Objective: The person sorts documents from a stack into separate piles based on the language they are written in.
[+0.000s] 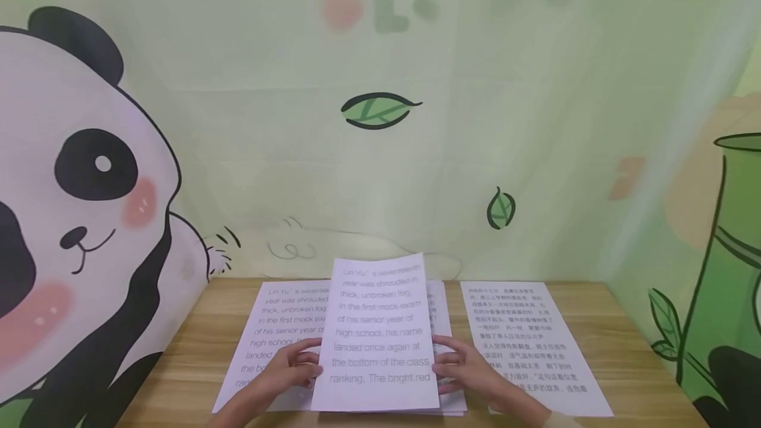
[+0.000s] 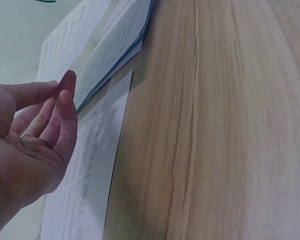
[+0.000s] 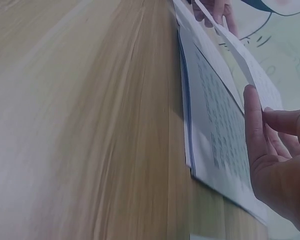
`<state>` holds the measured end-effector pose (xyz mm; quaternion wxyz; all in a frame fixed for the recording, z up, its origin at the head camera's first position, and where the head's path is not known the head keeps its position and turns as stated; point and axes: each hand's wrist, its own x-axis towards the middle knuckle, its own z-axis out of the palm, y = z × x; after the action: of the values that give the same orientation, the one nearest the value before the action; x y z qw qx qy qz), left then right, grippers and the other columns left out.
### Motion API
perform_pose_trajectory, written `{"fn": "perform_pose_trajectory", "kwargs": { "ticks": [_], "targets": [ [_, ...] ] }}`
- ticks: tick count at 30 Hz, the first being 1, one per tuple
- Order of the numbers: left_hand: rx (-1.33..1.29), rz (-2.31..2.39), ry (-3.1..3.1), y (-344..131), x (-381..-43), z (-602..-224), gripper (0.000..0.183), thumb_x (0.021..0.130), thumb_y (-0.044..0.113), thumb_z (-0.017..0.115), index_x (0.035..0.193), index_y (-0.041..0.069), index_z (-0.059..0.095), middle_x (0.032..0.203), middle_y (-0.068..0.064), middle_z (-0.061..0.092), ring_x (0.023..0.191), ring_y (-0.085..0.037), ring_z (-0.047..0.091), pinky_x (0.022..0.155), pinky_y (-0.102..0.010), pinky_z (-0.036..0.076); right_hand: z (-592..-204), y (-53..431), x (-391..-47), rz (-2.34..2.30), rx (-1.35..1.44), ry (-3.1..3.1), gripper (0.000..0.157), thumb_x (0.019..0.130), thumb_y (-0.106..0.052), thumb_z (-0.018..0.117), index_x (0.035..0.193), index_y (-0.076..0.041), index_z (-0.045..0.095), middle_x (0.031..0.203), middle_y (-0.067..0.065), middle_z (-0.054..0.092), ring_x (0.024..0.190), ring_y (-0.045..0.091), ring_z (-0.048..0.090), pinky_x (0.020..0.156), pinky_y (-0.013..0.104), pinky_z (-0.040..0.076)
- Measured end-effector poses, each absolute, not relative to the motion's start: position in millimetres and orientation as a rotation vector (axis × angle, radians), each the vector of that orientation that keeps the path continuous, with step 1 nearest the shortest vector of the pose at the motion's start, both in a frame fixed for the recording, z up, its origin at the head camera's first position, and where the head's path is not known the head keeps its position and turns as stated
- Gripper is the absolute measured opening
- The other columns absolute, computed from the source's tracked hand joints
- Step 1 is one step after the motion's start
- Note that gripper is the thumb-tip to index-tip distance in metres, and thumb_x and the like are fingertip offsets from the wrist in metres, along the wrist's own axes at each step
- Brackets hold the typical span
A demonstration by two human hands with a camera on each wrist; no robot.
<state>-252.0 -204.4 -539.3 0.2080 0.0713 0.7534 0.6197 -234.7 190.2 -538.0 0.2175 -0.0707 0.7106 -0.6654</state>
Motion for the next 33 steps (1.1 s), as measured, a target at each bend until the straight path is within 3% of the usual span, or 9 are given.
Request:
{"fn": "perform_pose_trajectory", "kwargs": {
  "ticks": [23,33],
  "targets": [
    [0.225,1.652,2.230,-277,-252,-547,0.068,0.094,0.011,0.067,0.150,-0.012,0.036,0.112,-0.008,0.069,0.091,-0.014,0.065,0.075,-0.029,0.058,-549,117,-256,-1.885,-0.201,1.872,0.068,0.095,-0.004,0.066,0.155,0.003,0.034,0.113,0.014,0.068,0.096,0.018,0.072,0.082,0.040,0.063],
    [0.073,1.474,2.280,-307,-259,-538,0.068,0.096,0.020,0.067,0.153,-0.004,0.037,0.123,-0.015,0.064,0.097,-0.020,0.062,0.082,-0.034,0.058,-549,86,-260,-1.920,-0.235,1.831,0.066,0.095,-0.002,0.064,0.154,0.005,0.035,0.103,0.009,0.073,0.090,0.017,0.074,0.081,0.040,0.063]
  ]
}}
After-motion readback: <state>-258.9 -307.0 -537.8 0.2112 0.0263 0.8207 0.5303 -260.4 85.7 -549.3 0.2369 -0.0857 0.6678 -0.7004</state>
